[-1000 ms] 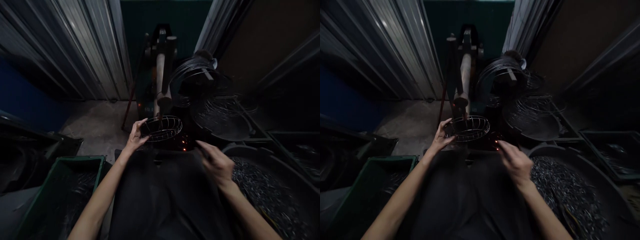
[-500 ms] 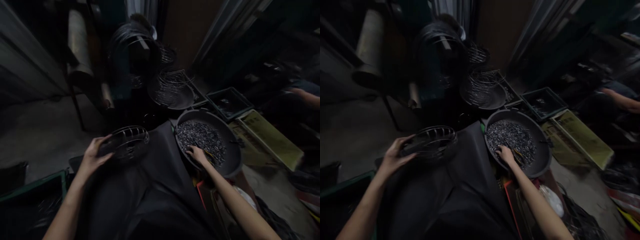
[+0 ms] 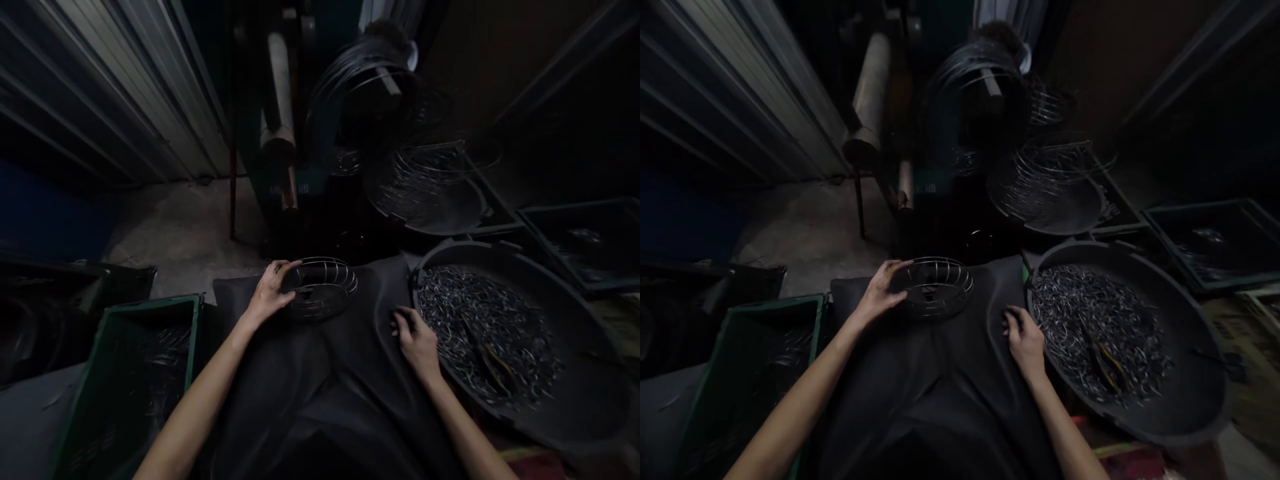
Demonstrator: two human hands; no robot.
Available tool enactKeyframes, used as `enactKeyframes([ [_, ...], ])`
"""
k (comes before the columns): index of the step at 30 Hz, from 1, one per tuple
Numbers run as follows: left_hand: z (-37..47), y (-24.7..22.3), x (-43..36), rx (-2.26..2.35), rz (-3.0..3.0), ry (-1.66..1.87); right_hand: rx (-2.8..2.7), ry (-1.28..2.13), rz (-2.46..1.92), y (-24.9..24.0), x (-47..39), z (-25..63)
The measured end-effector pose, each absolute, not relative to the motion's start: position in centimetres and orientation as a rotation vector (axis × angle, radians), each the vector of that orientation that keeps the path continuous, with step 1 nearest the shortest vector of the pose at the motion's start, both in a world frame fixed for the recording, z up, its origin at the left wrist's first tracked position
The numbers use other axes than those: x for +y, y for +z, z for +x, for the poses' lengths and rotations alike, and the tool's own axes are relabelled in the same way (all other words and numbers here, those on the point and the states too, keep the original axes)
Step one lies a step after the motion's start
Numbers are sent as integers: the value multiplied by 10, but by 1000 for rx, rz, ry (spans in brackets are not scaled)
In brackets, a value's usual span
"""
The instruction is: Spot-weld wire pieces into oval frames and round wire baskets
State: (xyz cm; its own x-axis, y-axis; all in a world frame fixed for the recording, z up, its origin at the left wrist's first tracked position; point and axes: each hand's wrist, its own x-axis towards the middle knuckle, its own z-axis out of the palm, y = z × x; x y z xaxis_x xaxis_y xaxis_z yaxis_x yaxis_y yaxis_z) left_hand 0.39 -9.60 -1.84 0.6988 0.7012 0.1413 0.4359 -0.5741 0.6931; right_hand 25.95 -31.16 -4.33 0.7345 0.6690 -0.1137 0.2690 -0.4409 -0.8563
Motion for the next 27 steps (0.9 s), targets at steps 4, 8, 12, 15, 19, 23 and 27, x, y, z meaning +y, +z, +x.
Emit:
enactKeyframes([
  [4,5,2,-87,806,2270,639,-801,692,-1913,-29,-293,251],
  [8,11,18,-78,776,2330,629,-1179,742,-1690,26,-237,230],
  [12,13,25,-76,759,2420,589,-1791,334,-1612,52,-182,215],
  [15,8,30,-74,756,2427,606,-2230,-99,-1654,49,-164,215],
  [19,1,33,-72,801,2348,670,-2420,-472,-1416,44,-154,215],
  [23,-3,33,-68,831,2279,738,-2368,-649,-1187,47,-141,212],
  [27,-5,36,-61,838,2277,792,-2346,-745,-1137,51,-130,211],
])
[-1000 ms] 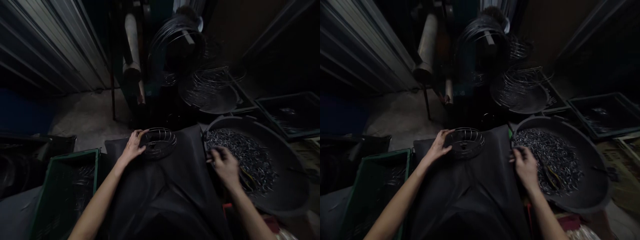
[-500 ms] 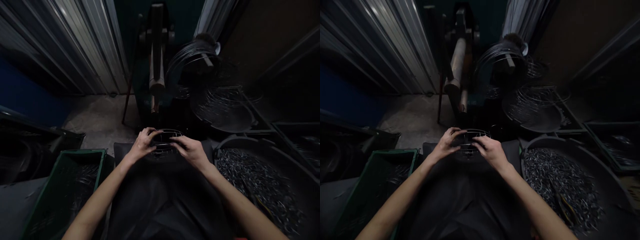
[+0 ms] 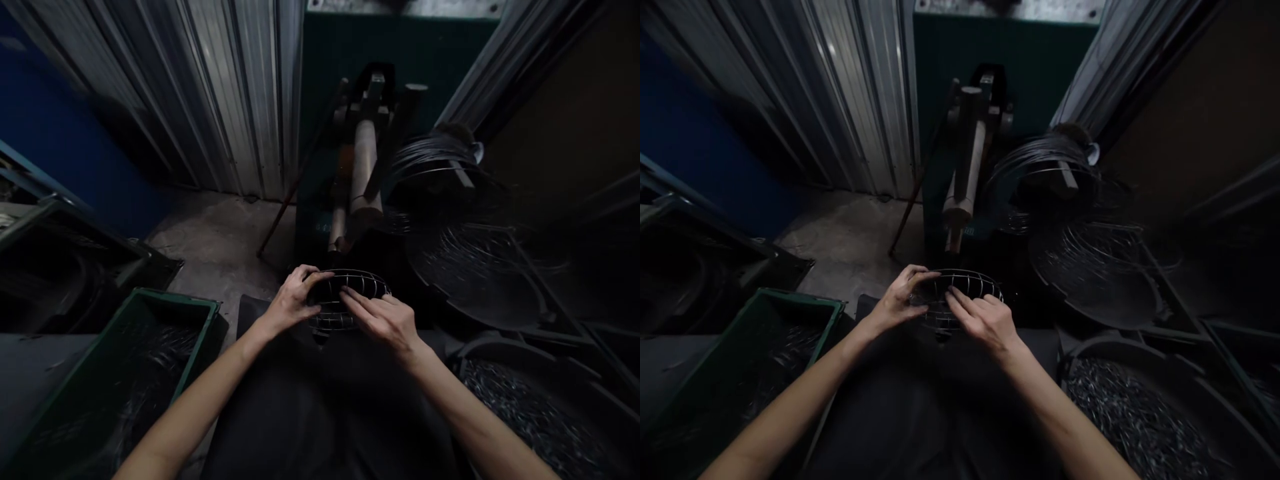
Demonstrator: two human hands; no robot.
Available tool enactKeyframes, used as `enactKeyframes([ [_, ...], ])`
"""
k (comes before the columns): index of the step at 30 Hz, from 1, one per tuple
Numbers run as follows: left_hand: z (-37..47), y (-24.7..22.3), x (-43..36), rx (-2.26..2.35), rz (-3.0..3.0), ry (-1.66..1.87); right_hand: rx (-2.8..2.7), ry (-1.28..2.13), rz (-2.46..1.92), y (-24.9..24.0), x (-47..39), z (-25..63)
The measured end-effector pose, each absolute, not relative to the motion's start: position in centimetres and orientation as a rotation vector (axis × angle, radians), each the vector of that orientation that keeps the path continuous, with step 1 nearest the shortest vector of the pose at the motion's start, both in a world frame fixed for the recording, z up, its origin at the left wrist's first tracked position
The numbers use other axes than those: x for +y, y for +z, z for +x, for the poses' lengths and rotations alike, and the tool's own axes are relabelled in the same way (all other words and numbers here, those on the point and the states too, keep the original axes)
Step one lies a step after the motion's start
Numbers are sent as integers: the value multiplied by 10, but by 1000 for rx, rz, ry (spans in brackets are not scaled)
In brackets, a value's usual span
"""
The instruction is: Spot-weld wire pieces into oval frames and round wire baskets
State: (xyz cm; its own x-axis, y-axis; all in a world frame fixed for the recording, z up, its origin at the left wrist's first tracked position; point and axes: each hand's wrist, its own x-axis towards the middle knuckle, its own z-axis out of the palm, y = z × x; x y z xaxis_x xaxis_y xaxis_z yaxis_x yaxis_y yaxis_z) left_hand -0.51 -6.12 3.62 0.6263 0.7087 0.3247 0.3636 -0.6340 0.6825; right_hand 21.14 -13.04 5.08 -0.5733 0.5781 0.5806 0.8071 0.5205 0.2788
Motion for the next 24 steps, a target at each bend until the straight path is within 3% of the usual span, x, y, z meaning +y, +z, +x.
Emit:
enactKeyframes([
  [24,6,26,-22,906,2425,913,-2287,-999,-1117,51,-100,210],
])
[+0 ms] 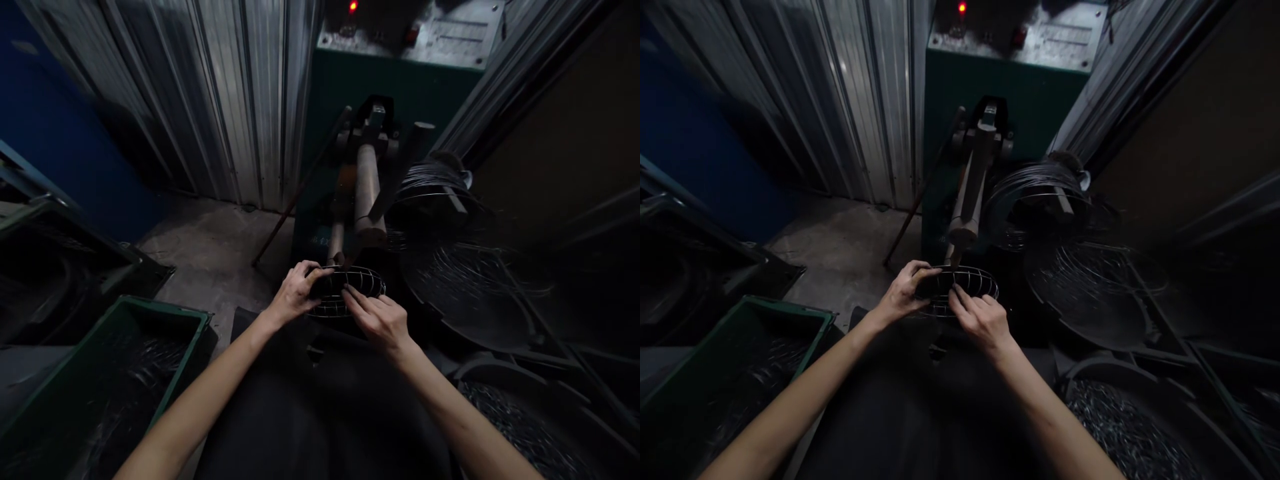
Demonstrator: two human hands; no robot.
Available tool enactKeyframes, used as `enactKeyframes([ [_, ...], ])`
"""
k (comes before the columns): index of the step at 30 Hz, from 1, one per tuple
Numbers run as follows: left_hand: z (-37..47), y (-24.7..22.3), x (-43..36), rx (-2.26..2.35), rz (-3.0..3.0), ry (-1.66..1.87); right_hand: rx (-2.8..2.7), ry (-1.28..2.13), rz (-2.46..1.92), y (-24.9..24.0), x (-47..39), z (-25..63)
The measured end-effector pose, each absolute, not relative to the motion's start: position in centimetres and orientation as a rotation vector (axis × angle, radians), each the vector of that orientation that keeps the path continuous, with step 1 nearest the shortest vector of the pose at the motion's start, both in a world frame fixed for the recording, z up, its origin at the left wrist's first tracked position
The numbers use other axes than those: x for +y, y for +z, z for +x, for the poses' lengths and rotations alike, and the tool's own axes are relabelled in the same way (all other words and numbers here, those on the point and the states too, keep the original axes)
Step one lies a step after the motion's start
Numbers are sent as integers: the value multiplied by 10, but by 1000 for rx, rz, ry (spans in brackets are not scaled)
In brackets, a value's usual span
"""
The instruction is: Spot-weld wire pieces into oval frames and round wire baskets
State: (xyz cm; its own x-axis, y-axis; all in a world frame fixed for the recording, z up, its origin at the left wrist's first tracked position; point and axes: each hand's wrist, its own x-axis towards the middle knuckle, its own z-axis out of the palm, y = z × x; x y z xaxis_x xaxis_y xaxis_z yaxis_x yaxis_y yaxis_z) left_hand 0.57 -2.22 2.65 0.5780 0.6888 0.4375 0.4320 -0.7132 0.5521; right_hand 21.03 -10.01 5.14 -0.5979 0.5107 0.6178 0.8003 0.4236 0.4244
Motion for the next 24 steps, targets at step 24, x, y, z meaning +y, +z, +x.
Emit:
enactKeyframes([
  [24,-10,-10,-12,991,2086,1107,-2055,-566,-1516,51,-162,236],
])
